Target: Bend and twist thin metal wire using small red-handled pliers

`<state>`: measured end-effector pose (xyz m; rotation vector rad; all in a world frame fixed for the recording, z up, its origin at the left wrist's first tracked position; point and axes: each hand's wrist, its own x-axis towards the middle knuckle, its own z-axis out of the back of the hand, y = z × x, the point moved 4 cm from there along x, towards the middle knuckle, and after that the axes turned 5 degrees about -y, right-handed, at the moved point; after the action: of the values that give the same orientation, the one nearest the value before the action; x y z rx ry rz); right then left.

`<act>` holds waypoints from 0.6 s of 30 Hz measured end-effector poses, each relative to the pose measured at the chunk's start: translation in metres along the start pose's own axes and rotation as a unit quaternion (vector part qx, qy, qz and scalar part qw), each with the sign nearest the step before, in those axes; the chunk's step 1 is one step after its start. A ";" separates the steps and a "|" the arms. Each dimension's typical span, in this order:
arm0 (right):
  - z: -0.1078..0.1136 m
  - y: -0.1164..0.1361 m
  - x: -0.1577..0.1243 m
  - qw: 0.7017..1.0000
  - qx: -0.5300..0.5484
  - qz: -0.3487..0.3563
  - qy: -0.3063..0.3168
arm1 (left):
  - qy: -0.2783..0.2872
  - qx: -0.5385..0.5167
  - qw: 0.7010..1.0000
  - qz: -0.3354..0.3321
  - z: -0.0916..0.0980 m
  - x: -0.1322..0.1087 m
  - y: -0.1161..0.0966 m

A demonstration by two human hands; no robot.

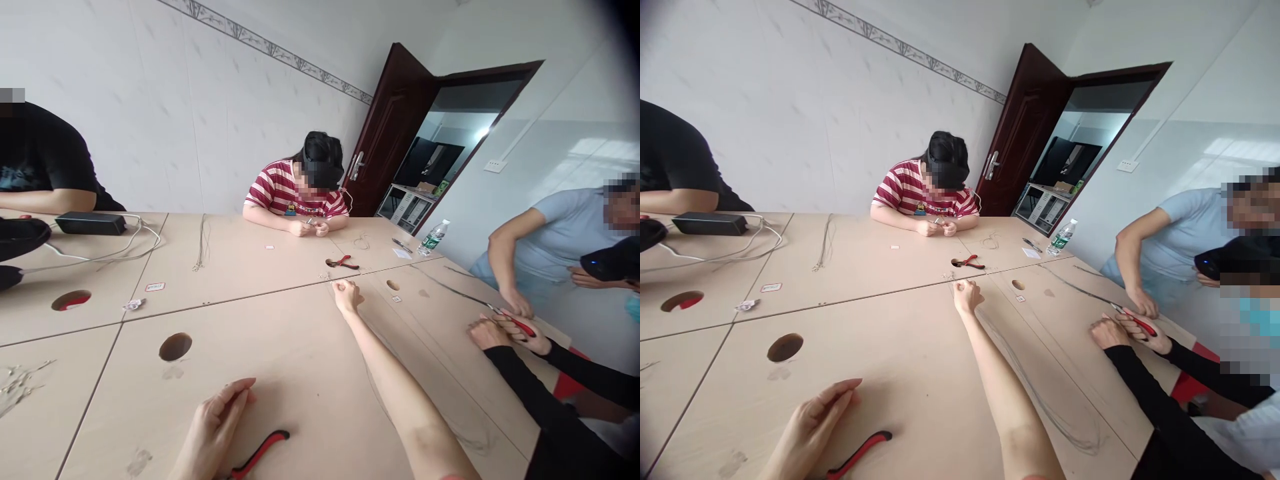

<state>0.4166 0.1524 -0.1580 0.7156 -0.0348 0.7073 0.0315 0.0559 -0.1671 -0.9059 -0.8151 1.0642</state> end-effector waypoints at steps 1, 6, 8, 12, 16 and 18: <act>-0.006 0.003 0.003 1.000 -0.010 -0.001 -0.002 | -0.005 -0.003 1.000 -0.004 0.000 0.000 0.001; -0.027 0.017 0.017 0.999 -0.049 -0.006 -0.006 | -0.011 -0.017 1.000 -0.002 -0.001 -0.001 0.005; -0.033 0.021 0.021 0.998 -0.058 -0.006 -0.007 | -0.011 -0.018 1.000 0.000 -0.001 -0.002 0.004; -0.039 0.027 0.022 0.998 -0.068 0.005 -0.011 | -0.030 -0.026 0.999 0.010 -0.002 -0.003 0.004; -0.036 0.031 0.014 0.997 -0.069 0.020 -0.016 | -0.018 -0.022 1.000 0.004 -0.004 -0.002 0.009; -0.029 0.033 0.009 0.997 -0.064 0.026 -0.021 | -0.005 -0.019 1.000 -0.003 -0.003 -0.001 0.009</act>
<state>0.3977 0.1934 -0.1584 0.6083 -0.1368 0.7333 0.0308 0.0566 -0.1770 -0.9292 -0.8483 1.0524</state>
